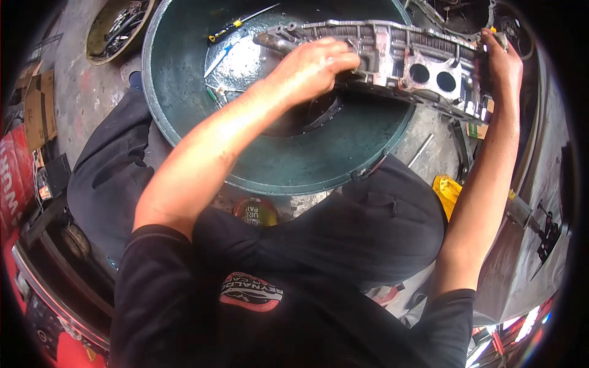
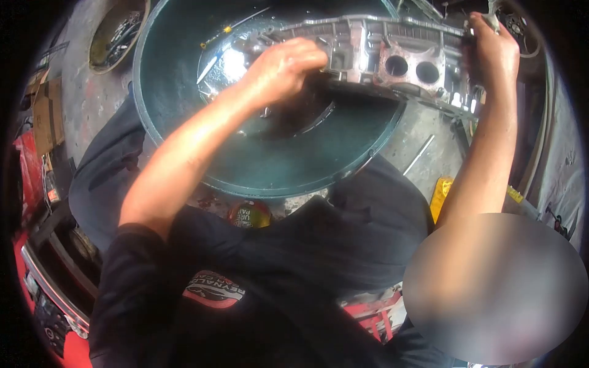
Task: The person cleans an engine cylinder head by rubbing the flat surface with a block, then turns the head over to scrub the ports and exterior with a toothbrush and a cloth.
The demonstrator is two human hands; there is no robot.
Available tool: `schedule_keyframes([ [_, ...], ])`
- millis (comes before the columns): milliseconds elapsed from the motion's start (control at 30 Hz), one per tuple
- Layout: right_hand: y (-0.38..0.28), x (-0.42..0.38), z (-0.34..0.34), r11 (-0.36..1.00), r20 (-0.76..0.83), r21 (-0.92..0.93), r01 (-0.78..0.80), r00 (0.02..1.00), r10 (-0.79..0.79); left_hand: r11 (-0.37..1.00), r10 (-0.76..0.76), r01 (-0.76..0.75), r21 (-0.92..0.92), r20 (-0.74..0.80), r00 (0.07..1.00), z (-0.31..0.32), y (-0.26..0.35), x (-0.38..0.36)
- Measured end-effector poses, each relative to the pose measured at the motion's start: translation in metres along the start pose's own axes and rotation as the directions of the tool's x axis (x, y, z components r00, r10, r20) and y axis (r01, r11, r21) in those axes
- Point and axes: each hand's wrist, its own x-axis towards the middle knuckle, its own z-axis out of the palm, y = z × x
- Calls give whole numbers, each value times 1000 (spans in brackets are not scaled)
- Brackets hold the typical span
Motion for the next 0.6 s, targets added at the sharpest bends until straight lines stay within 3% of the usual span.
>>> schedule_keyframes([
  [67, 0, 0, 2, 999, -3, 41, -17, 1000, 17, 994, 102, -104, 42, 45, 994, -7, -1, 8],
  [100, -2, -1, 4, 999, -3, 26, -18, 1000, 18, 989, 67, -80, 121, 111, 992, -13, 1, 8],
  [267, 10, 12, 0, 998, -13, -55, 8, 1000, -9, 981, 101, -134, 138, 223, 970, -22, 13, 19],
  [333, 9, 8, 3, 1000, 12, 9, -22, 1000, 22, 974, 123, -169, 152, 274, 954, -26, 10, 19],
  [400, 13, 15, 3, 999, 9, 35, -13, 1000, 13, 954, 18, -134, 269, 394, 919, -31, -1, 22],
  [433, -19, -28, -4, 972, 15, 131, 193, 980, -197, 950, -24, -102, 296, 392, 919, -33, 0, 18],
  [533, -15, -25, 4, 967, -85, 147, 209, 976, -198, 929, -74, -55, 366, 330, 941, -40, 3, 24],
  [600, -12, -18, -1, 972, 17, 162, 171, 984, -176, 941, -72, -35, 336, 300, 951, -41, 5, 25],
])
